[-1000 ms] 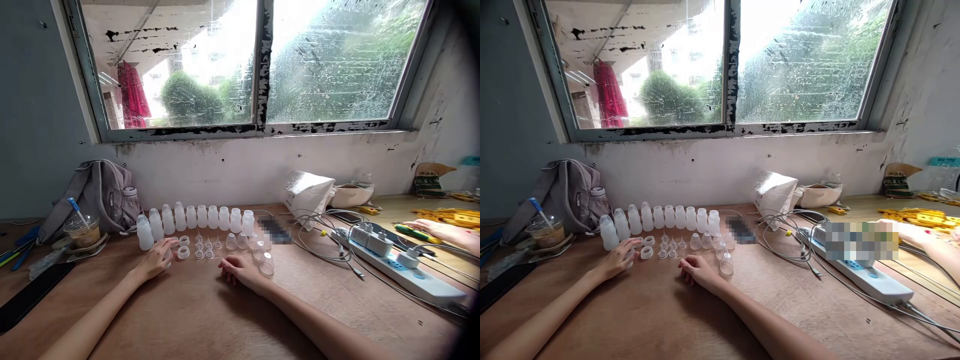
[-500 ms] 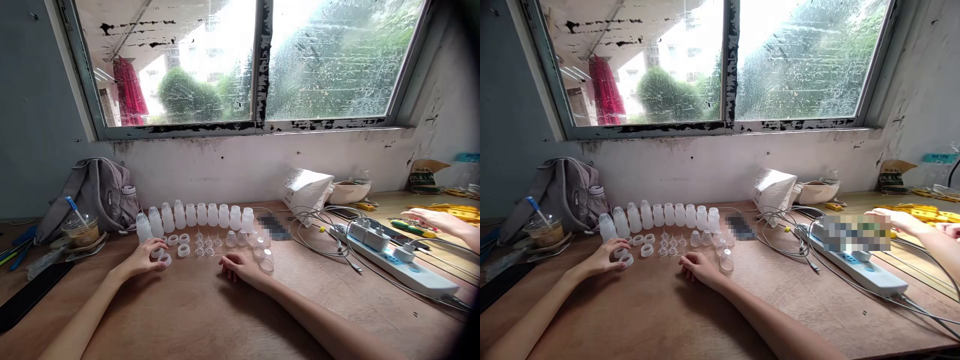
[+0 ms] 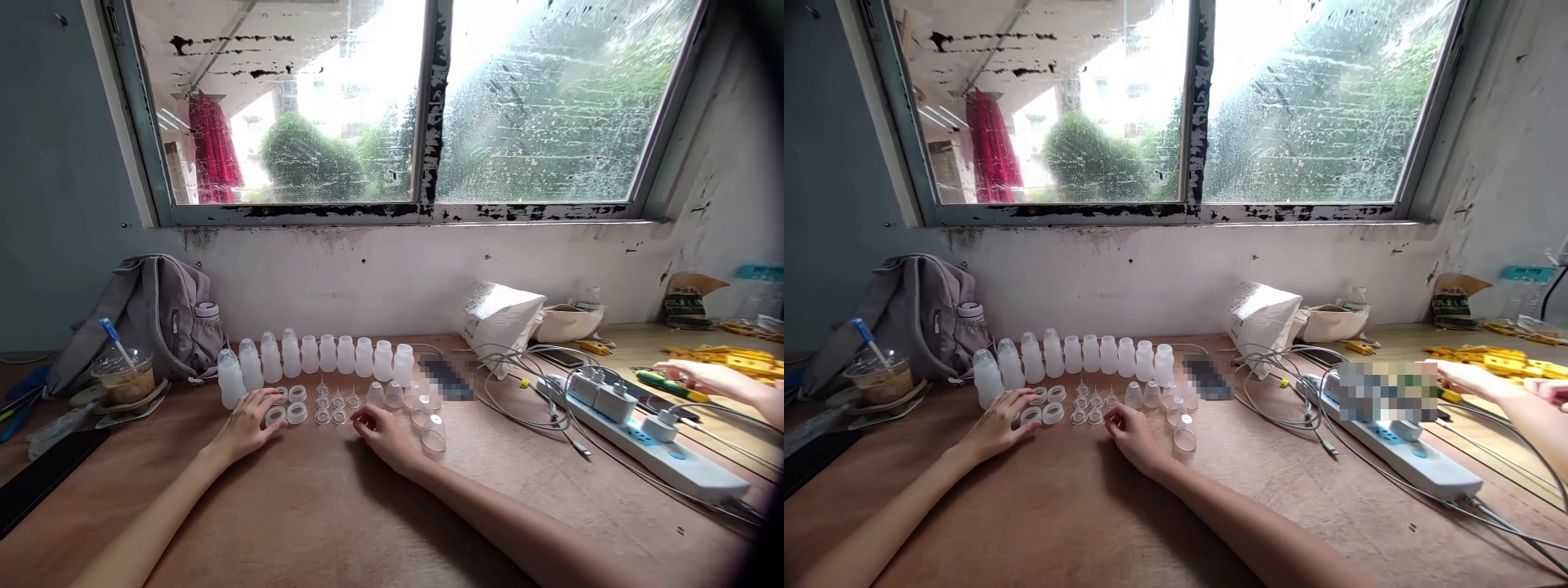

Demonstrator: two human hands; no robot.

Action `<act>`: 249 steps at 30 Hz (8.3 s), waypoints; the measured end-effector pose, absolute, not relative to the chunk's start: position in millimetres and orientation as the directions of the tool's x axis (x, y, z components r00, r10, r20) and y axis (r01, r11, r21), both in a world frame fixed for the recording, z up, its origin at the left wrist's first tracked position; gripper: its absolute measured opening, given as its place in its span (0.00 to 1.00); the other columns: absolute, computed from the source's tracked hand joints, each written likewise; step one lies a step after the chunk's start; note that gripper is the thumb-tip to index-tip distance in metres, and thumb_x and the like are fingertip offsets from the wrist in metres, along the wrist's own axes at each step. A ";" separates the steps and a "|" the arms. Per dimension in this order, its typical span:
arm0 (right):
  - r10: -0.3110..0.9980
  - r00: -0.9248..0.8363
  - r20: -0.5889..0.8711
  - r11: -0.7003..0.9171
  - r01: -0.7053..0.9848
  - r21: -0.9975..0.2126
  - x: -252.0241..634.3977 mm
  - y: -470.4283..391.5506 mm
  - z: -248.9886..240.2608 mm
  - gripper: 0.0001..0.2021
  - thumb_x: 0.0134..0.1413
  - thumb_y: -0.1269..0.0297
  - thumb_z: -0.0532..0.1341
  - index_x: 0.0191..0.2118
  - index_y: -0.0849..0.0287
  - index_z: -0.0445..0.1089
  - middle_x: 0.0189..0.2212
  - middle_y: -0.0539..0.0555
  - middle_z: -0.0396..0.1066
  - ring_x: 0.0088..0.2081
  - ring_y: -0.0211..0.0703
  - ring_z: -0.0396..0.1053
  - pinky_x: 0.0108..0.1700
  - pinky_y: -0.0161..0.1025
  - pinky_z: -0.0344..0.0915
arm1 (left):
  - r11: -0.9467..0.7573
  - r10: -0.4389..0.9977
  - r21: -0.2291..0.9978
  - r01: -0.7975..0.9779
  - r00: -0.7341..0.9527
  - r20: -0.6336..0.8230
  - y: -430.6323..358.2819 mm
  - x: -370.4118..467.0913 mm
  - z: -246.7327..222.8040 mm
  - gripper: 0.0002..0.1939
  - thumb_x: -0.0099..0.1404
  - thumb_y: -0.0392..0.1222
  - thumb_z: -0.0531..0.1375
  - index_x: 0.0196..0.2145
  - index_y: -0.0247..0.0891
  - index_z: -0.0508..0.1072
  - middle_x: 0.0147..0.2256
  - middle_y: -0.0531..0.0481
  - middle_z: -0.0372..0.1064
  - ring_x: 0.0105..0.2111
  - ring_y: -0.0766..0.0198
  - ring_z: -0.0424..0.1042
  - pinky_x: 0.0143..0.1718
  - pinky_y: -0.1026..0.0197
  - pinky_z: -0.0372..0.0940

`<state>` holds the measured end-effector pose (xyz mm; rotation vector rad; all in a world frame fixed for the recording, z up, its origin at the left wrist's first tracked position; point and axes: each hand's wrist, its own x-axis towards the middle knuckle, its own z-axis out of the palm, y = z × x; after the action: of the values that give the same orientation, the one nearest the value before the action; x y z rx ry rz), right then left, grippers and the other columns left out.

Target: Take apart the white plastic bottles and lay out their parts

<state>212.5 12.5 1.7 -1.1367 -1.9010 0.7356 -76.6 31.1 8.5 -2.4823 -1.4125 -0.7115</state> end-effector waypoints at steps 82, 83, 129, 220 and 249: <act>0.791 -0.279 0.545 0.585 0.603 -0.542 221.4 -2.8 -0.1 0.04 0.49 0.69 0.51 0.34 0.57 0.57 0.23 0.48 0.61 0.24 0.36 0.59 0.27 0.31 0.55 | -0.329 0.915 0.927 0.182 0.303 0.265 -28.4 64.2 5.8 0.15 0.61 0.46 0.48 0.45 0.41 0.59 0.37 0.47 0.63 0.32 0.65 0.67 0.27 0.65 0.64; 0.796 -0.272 0.541 0.580 0.601 -0.550 221.5 -2.7 1.3 0.04 0.48 0.69 0.51 0.34 0.57 0.57 0.23 0.48 0.61 0.23 0.36 0.58 0.26 0.31 0.55 | -0.323 0.913 0.932 0.163 0.312 0.262 -28.9 64.9 5.9 0.15 0.60 0.44 0.50 0.45 0.41 0.59 0.38 0.47 0.63 0.32 0.65 0.66 0.27 0.66 0.64; 0.901 -0.261 0.347 0.432 0.465 -0.773 229.7 -1.0 2.1 0.12 0.48 0.73 0.46 0.37 0.57 0.63 0.17 0.46 0.61 0.20 0.34 0.61 0.26 0.30 0.56 | -0.065 0.920 0.282 0.957 -0.052 0.387 129.9 18.4 67.3 0.20 0.60 0.42 0.49 0.50 0.34 0.58 0.33 0.38 0.69 0.35 0.50 0.69 0.33 0.54 0.61; 0.857 -0.409 0.314 0.454 0.309 -0.836 233.9 -6.7 21.0 0.16 0.53 0.51 0.51 0.25 0.60 0.58 0.17 0.46 0.60 0.17 0.30 0.56 0.19 0.29 0.51 | -0.737 0.562 0.077 0.672 0.546 0.622 -16.8 8.3 13.0 0.24 0.55 0.49 0.57 0.49 0.38 0.60 0.39 0.45 0.67 0.39 0.58 0.67 0.38 0.58 0.64; 0.671 -0.627 0.395 0.741 0.562 -0.366 232.6 -22.5 26.3 0.20 0.50 0.53 0.55 0.46 0.58 0.59 0.39 0.57 0.67 0.38 0.44 0.65 0.36 0.35 0.58 | -0.746 0.663 0.327 0.580 0.602 0.445 -27.7 12.3 26.4 0.26 0.52 0.47 0.60 0.48 0.42 0.61 0.41 0.48 0.66 0.39 0.60 0.67 0.40 0.59 0.64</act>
<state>232.6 -22.5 26.3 -0.9319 -2.4264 0.2826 12.3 -27.7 26.4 -2.9422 -1.1502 -0.9196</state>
